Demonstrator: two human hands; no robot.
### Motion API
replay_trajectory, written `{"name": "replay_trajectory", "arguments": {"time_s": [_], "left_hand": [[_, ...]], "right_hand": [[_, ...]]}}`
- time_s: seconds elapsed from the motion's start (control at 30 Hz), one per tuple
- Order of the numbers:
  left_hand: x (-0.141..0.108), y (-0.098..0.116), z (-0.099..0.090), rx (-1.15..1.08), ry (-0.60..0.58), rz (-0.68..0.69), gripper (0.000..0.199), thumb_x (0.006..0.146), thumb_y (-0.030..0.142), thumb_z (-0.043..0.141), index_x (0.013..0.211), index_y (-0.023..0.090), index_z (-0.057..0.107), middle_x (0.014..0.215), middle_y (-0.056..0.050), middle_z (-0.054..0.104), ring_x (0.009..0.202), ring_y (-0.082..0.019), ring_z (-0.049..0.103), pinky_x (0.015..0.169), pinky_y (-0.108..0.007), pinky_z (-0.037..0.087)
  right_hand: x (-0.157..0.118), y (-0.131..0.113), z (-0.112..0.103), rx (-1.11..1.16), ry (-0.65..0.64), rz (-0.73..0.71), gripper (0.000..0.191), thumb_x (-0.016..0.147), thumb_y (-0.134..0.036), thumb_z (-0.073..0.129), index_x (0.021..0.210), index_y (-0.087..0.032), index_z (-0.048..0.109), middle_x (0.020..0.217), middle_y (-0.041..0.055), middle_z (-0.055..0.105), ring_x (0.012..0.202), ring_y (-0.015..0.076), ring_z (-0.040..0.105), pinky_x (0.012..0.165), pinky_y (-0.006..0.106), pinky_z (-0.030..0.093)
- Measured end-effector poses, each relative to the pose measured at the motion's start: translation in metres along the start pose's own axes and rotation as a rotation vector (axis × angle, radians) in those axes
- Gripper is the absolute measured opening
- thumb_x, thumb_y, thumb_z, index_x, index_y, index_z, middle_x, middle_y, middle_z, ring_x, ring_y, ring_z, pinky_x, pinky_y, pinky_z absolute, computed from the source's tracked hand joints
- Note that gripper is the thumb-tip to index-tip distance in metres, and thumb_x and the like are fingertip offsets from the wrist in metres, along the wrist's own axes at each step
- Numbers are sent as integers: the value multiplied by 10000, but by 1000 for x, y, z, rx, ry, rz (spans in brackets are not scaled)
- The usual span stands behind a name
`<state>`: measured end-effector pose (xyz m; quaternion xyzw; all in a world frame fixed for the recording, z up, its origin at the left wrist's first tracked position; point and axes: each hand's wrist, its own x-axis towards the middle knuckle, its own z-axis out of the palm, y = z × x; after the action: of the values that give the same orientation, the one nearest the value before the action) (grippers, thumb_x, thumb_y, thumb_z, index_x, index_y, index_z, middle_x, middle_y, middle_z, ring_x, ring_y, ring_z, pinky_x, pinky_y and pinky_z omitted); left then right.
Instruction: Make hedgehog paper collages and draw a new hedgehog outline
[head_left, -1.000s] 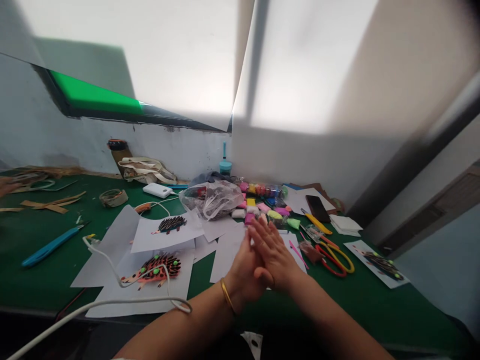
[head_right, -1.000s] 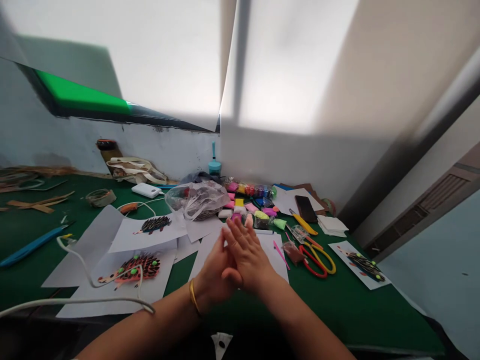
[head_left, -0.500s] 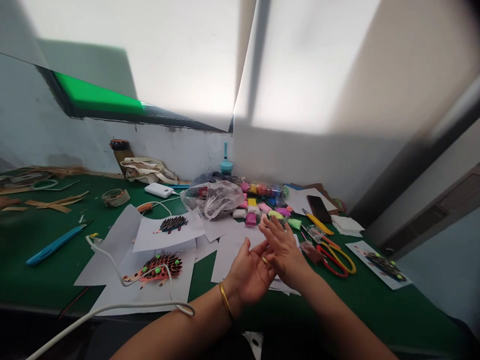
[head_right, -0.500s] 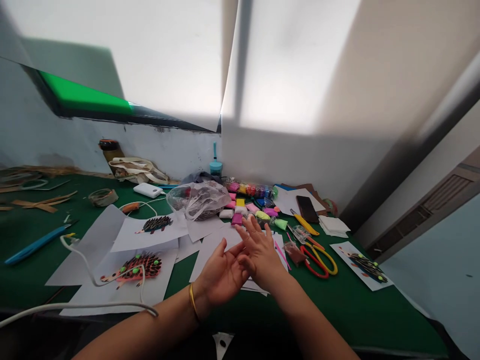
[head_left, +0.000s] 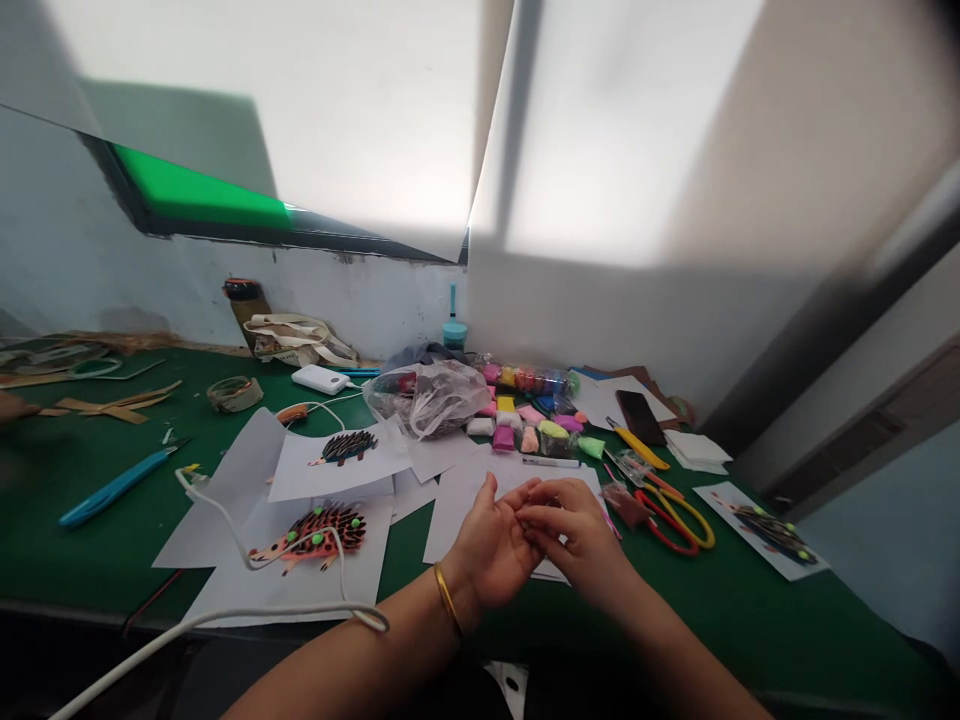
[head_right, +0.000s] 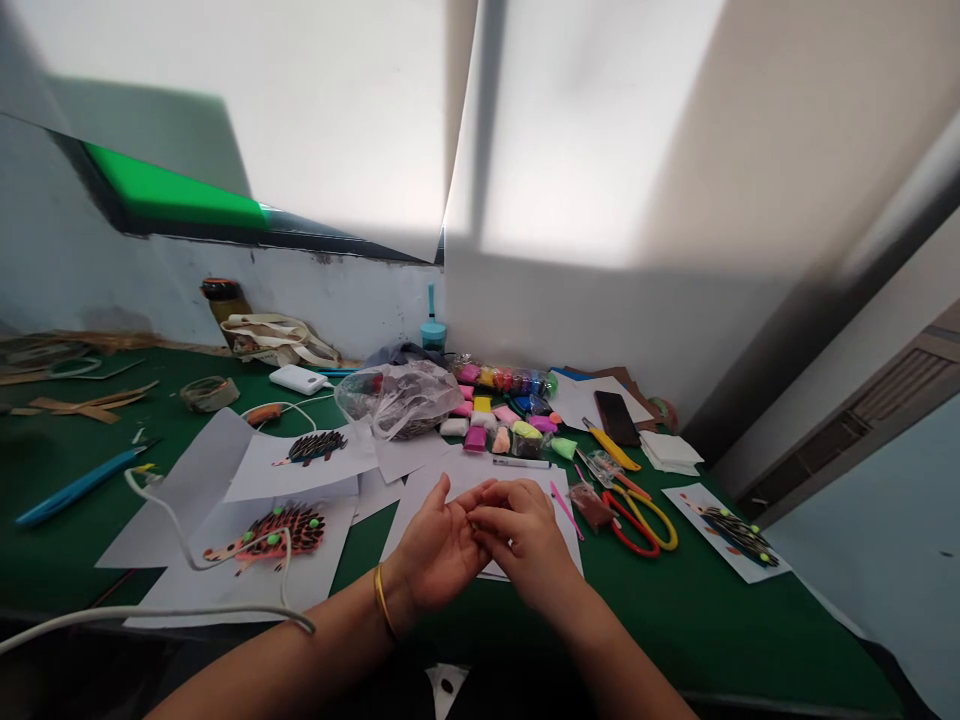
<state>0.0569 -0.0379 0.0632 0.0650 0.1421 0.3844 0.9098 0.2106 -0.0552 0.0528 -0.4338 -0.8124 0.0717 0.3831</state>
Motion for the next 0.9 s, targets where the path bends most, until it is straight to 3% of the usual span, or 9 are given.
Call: {"name": "replay_trajectory", "arguments": {"time_s": [0.17, 0.33, 0.53, 0.9], "left_hand": [[-1, -1, -2, 92, 51, 16, 416, 959, 499, 406, 1091, 137, 564, 907, -58, 616, 696, -122, 572, 674, -255, 461], [-5, -8, -5, 343, 176, 45, 210, 849, 319, 659, 964, 152, 603, 874, -37, 635, 805, -141, 615, 698, -243, 419], [-4, -11, -15, 398, 126, 73, 261, 751, 329, 773, 877, 165, 614, 792, 5, 608, 754, -104, 585, 655, -215, 346], [-4, -9, -17, 544, 138, 122, 331, 703, 395, 802, 830, 135, 641, 803, -22, 590, 747, -111, 536, 676, -235, 340]], "right_hand": [[-2, 1, 4, 69, 72, 62, 99, 882, -285, 596, 855, -246, 683, 1035, 62, 641, 1034, 254, 546, 880, 453, 472], [-5, 5, 1, 64, 187, 78, 144, 916, -302, 555, 960, -256, 685, 1093, 73, 614, 1084, 258, 521, 916, 461, 449], [-9, 8, 1, 40, 184, 61, 190, 902, -337, 580, 1044, -280, 693, 1109, 78, 621, 1085, 269, 536, 908, 474, 468], [-9, 5, 2, 80, 170, 125, 141, 896, -331, 589, 926, -291, 720, 1121, 69, 628, 1098, 269, 543, 905, 473, 485]]}}
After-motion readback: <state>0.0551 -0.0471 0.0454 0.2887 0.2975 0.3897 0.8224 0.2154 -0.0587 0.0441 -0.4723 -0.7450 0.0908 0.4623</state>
